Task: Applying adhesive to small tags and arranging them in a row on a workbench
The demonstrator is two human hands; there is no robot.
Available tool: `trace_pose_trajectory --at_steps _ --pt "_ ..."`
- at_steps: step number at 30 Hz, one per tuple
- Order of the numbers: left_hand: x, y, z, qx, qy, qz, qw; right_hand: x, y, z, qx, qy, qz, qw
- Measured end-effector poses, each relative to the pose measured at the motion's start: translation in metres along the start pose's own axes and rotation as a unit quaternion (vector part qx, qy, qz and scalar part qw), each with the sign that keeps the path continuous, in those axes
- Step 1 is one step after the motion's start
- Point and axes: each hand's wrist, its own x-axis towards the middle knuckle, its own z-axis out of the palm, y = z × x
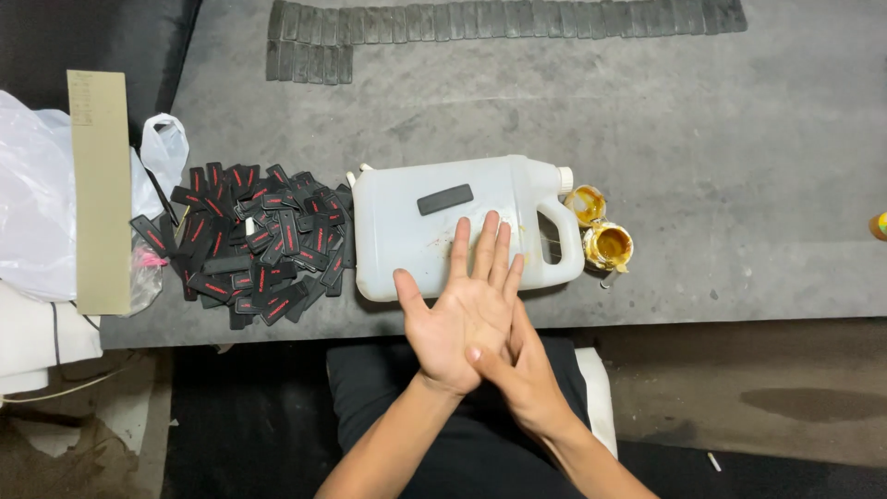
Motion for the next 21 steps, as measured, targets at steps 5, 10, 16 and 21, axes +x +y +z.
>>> trace_pose_trajectory --at_steps 5,10,16,21 --pt "-0.005 -0.007 0.002 -0.011 -0.007 -0.011 1.000 -0.005 0.010 -0.005 -0.055 0.086 -0.004 0.995" --pt "-0.010 -0.013 0.009 0.141 -0.050 -0.011 0.989 0.009 0.023 -0.014 -0.206 0.272 -0.023 0.940" --pt "-0.009 0.000 0.015 0.077 -0.048 0.002 0.996 -0.019 0.018 -0.011 -0.031 0.047 -0.014 0.998" --pt "-0.017 -0.005 0.007 0.079 -0.061 -0.043 0.994 -0.018 0.017 -0.032 0.011 -0.031 0.075 0.997"
